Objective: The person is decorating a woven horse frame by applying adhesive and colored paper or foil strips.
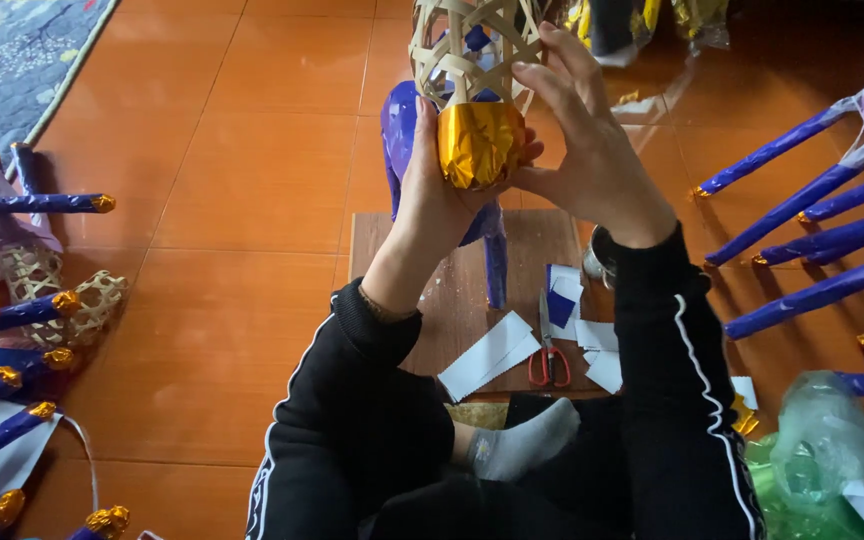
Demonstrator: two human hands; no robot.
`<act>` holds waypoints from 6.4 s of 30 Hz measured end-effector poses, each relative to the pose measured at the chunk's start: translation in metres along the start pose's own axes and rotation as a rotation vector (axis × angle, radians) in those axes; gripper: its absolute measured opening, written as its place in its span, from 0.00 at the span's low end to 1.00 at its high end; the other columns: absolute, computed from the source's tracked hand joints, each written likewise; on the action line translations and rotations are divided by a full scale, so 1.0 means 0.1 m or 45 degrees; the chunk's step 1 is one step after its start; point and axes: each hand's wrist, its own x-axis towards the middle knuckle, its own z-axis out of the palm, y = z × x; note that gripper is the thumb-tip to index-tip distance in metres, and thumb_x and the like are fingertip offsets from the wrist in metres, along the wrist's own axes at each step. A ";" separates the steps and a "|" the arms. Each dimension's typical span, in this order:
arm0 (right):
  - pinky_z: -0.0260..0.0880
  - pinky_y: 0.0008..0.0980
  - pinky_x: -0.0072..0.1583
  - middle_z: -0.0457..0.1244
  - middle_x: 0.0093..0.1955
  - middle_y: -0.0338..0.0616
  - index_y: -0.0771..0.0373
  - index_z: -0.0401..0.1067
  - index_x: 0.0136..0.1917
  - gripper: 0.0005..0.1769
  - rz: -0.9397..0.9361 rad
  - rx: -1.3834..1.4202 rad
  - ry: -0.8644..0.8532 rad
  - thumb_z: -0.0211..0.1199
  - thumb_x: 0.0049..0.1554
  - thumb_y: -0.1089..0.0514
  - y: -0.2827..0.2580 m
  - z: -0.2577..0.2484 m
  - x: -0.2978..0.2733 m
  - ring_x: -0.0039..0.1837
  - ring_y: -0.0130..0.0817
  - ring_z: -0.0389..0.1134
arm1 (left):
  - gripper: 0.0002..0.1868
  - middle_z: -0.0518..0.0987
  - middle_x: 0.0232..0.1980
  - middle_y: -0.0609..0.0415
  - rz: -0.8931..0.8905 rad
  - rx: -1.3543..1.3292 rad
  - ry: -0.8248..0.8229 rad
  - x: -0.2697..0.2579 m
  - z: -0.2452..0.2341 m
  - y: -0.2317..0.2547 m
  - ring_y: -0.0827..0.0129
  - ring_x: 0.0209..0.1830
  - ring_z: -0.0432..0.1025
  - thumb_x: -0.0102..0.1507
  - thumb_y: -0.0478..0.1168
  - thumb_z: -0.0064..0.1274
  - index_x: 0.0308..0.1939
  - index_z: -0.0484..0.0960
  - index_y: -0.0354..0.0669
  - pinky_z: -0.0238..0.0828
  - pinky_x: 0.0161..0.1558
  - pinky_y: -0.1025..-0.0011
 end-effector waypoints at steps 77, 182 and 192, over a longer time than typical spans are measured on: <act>0.39 0.18 0.23 0.45 0.21 0.35 0.59 0.64 0.65 0.19 1.789 1.497 0.661 0.40 0.69 0.51 1.02 1.47 -3.96 0.21 0.22 0.44 | 0.17 0.80 0.38 0.31 -0.780 1.694 1.029 -2.18 -4.23 -3.14 0.37 0.44 0.75 0.61 0.43 0.49 0.42 0.83 0.31 0.73 0.46 0.45; 0.71 0.44 0.54 0.70 0.47 0.55 0.65 0.77 0.54 0.13 1.501 -0.627 0.279 0.57 0.62 0.57 1.37 1.50 -4.71 0.52 0.51 0.71 | 0.41 0.45 0.75 0.25 -0.805 0.320 1.029 -1.78 -3.10 -2.66 0.20 0.66 0.53 0.55 0.23 0.34 0.75 0.51 0.39 0.71 0.51 0.34; 0.67 0.41 0.47 0.65 0.37 0.49 0.65 0.75 0.39 0.11 1.574 0.408 0.093 0.62 0.54 0.54 0.82 1.49 -2.98 0.43 0.46 0.66 | 0.32 0.53 0.70 0.36 -0.638 0.010 0.842 -1.42 -1.94 -1.85 0.34 0.64 0.59 0.65 0.29 0.40 0.74 0.58 0.43 0.66 0.56 0.33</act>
